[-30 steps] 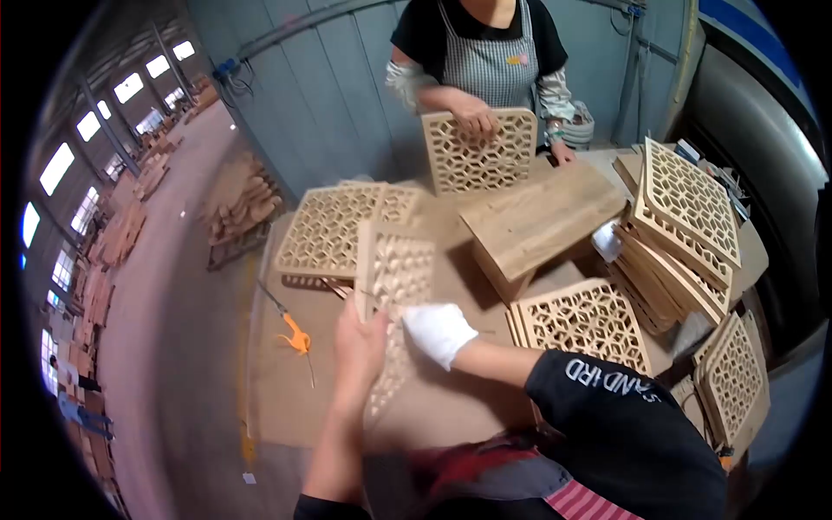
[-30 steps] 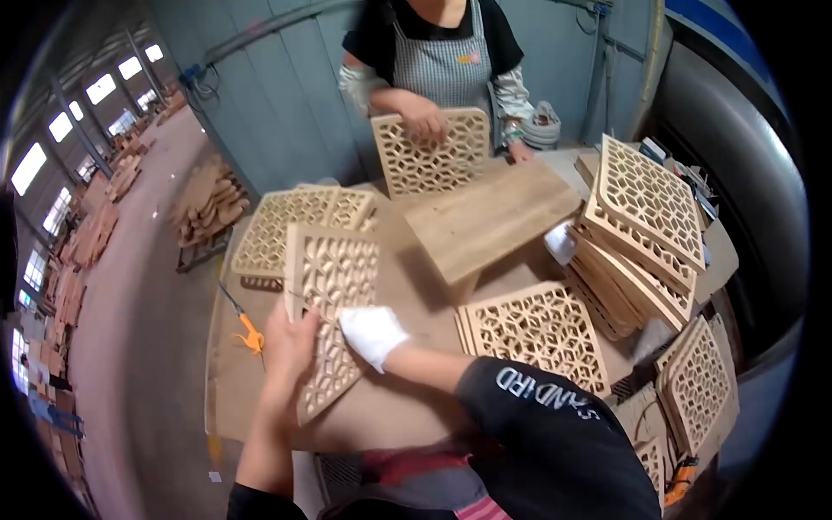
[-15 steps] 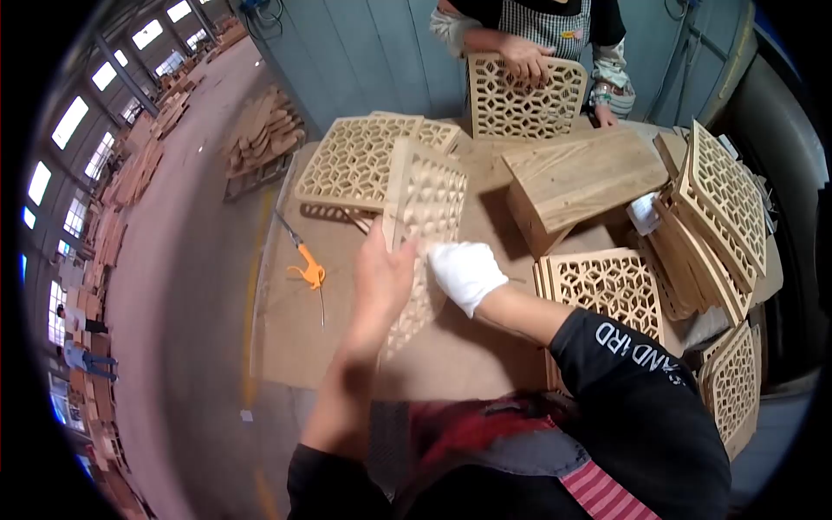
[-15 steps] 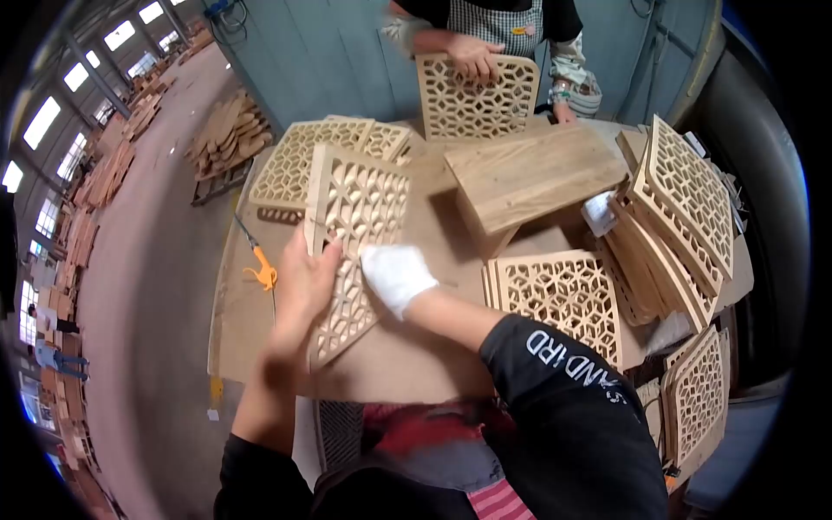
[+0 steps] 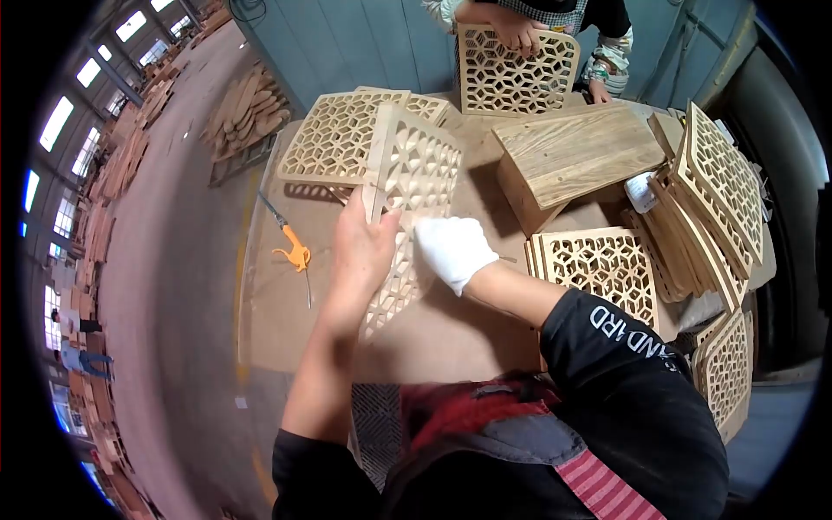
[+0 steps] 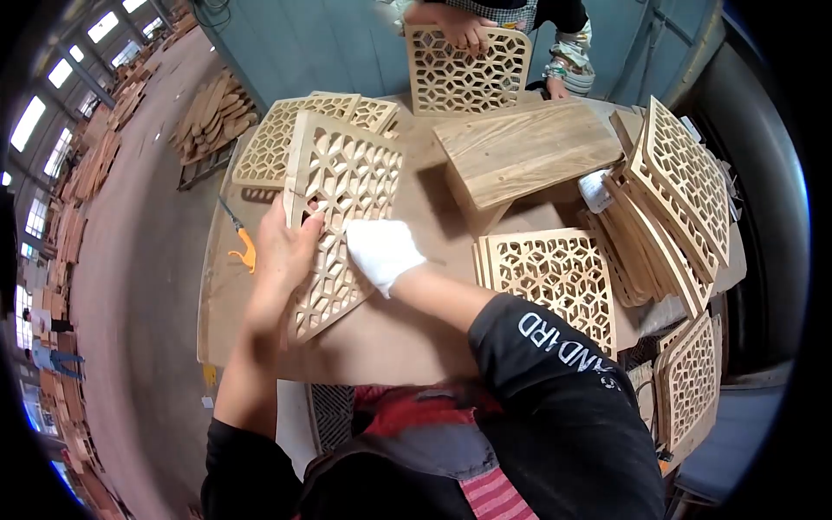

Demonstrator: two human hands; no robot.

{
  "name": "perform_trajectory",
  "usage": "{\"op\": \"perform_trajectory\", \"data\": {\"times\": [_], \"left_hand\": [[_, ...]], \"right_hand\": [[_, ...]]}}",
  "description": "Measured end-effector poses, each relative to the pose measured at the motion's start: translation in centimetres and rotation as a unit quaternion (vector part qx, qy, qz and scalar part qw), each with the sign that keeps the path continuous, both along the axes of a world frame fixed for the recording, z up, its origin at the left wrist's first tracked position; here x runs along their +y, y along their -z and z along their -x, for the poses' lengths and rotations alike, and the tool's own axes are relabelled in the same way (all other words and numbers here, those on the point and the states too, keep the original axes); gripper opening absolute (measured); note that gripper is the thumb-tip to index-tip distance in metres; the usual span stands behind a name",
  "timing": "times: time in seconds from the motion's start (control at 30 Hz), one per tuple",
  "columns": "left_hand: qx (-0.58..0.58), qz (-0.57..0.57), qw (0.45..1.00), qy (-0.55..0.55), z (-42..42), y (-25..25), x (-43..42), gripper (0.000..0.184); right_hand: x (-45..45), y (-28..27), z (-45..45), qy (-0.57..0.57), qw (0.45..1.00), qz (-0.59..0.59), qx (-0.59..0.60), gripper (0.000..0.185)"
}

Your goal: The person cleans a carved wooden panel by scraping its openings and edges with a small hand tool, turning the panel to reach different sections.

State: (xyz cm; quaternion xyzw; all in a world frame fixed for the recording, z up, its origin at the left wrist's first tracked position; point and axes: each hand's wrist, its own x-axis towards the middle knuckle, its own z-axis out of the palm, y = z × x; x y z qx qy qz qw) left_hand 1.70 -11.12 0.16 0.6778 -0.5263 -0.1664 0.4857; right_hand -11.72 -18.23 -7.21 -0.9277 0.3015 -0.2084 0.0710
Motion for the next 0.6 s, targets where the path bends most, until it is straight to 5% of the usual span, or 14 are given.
{"op": "perform_trajectory", "data": {"times": [0.23, 0.27, 0.33, 0.6], "left_hand": [[-0.027, -0.017, 0.999, 0.007, 0.3, -0.6, 0.0, 0.030], [-0.016, 0.000, 1.000, 0.014, 0.4, -0.5, -0.1, 0.028], [0.005, 0.032, 0.999, 0.024, 0.3, -0.1, -0.3, 0.022], [-0.033, -0.053, 0.998, -0.020, 0.4, -1.4, -0.1, 0.031]], "right_hand": [[0.3, -1.2, 0.3, 0.031, 0.997, -0.032, 0.063, 0.010], [0.0, 0.1, -0.2, 0.001, 0.999, -0.029, -0.044, 0.009], [0.0, -0.2, -0.7, 0.037, 0.998, -0.045, 0.040, 0.010], [0.3, -1.2, 1.1, 0.012, 0.998, -0.056, 0.021, 0.011]]}}
